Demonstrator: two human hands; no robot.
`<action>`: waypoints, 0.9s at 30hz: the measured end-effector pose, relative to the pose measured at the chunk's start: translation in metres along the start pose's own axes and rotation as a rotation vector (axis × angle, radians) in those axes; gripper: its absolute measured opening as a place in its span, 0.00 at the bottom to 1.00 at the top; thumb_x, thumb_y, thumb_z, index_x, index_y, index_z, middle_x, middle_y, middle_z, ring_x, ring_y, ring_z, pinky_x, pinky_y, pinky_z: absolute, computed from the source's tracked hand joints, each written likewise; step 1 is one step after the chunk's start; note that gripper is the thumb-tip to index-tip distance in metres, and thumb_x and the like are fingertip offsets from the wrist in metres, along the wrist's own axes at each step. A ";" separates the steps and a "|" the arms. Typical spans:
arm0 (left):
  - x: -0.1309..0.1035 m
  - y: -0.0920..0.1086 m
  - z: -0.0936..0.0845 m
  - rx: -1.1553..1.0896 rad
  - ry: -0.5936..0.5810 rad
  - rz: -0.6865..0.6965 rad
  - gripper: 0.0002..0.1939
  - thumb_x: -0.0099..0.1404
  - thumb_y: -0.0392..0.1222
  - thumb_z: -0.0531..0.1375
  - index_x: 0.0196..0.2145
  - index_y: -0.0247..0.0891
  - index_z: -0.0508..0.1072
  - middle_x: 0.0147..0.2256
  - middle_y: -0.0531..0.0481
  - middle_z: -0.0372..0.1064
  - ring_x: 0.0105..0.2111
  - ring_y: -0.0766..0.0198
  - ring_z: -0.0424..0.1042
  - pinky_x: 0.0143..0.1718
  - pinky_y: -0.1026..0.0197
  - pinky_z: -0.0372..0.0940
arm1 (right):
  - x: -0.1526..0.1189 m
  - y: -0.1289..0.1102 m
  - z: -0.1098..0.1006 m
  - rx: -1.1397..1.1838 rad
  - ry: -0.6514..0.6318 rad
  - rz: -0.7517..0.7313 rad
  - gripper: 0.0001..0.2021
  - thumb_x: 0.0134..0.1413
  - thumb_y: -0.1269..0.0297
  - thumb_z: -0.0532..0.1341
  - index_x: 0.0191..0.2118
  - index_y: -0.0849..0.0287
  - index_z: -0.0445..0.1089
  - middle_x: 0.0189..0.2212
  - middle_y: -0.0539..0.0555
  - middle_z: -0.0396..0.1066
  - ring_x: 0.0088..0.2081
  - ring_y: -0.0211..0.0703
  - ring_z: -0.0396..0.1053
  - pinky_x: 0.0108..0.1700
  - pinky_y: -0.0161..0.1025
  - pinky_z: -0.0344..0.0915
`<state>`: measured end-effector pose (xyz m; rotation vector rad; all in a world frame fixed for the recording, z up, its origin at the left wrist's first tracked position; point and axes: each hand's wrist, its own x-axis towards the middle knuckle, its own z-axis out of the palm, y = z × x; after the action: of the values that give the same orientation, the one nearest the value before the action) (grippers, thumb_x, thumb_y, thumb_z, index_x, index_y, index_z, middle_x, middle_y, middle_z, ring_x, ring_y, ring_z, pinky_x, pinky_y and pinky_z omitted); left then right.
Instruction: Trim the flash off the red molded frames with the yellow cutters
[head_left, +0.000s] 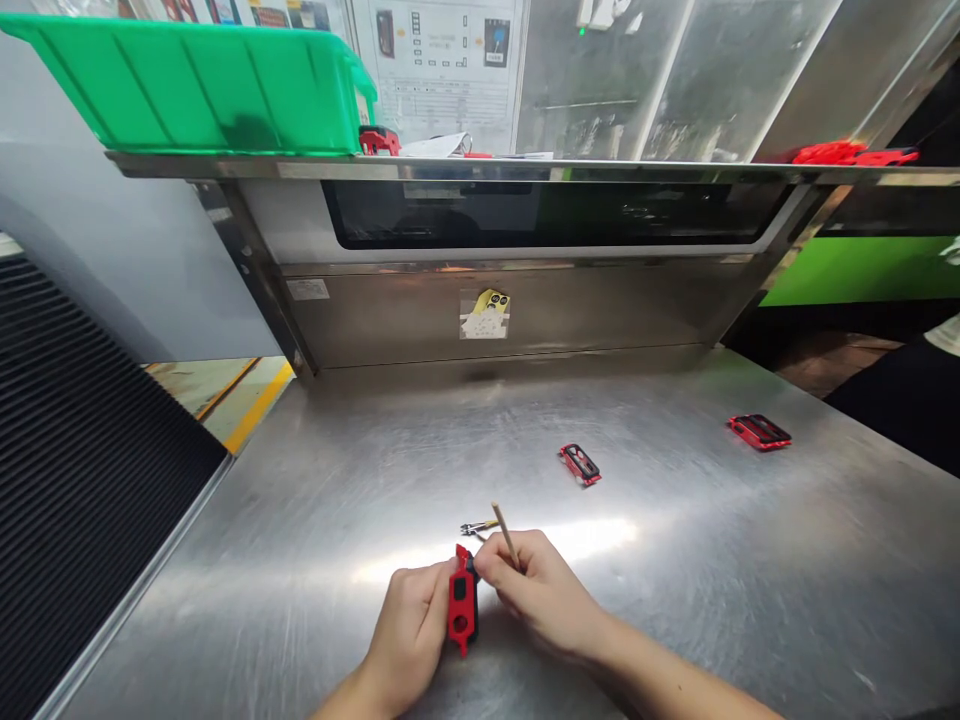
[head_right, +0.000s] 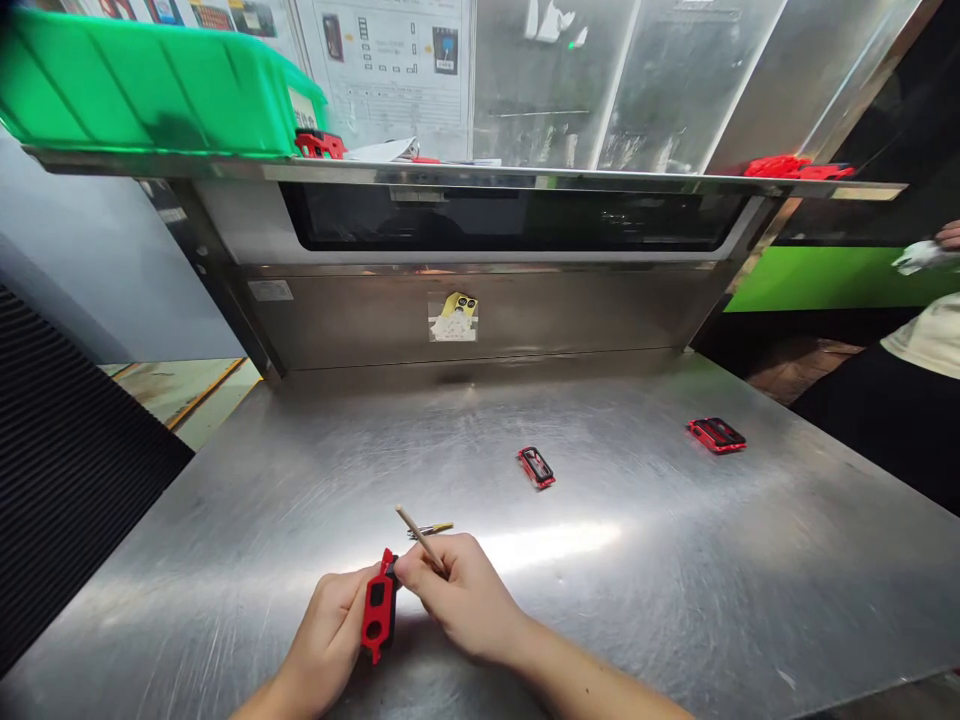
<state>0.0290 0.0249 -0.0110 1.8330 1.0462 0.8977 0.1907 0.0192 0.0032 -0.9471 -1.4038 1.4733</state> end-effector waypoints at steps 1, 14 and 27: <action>0.000 0.001 0.000 -0.034 -0.005 -0.039 0.26 0.68 0.54 0.45 0.16 0.40 0.58 0.14 0.54 0.56 0.16 0.67 0.54 0.19 0.64 0.49 | 0.000 0.000 0.000 -0.007 0.006 0.002 0.27 0.56 0.40 0.58 0.20 0.59 0.56 0.16 0.43 0.48 0.20 0.32 0.44 0.22 0.32 0.45; 0.000 0.004 0.003 -0.288 -0.087 -0.360 0.28 0.59 0.63 0.51 0.12 0.40 0.61 0.09 0.56 0.56 0.12 0.69 0.53 0.17 0.66 0.48 | 0.002 -0.001 0.000 -0.076 0.034 0.060 0.31 0.54 0.34 0.54 0.18 0.57 0.52 0.13 0.43 0.49 0.17 0.32 0.45 0.20 0.32 0.44; 0.008 -0.003 0.002 -0.323 -0.015 -0.470 0.30 0.59 0.65 0.47 0.12 0.41 0.61 0.08 0.57 0.52 0.10 0.70 0.50 0.14 0.66 0.44 | -0.004 0.001 0.001 -0.047 -0.062 0.051 0.19 0.52 0.48 0.64 0.27 0.62 0.70 0.13 0.41 0.48 0.18 0.31 0.44 0.21 0.33 0.41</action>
<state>0.0333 0.0321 -0.0131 1.2525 1.1793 0.7144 0.1910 0.0155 0.0018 -0.9796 -1.4747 1.5249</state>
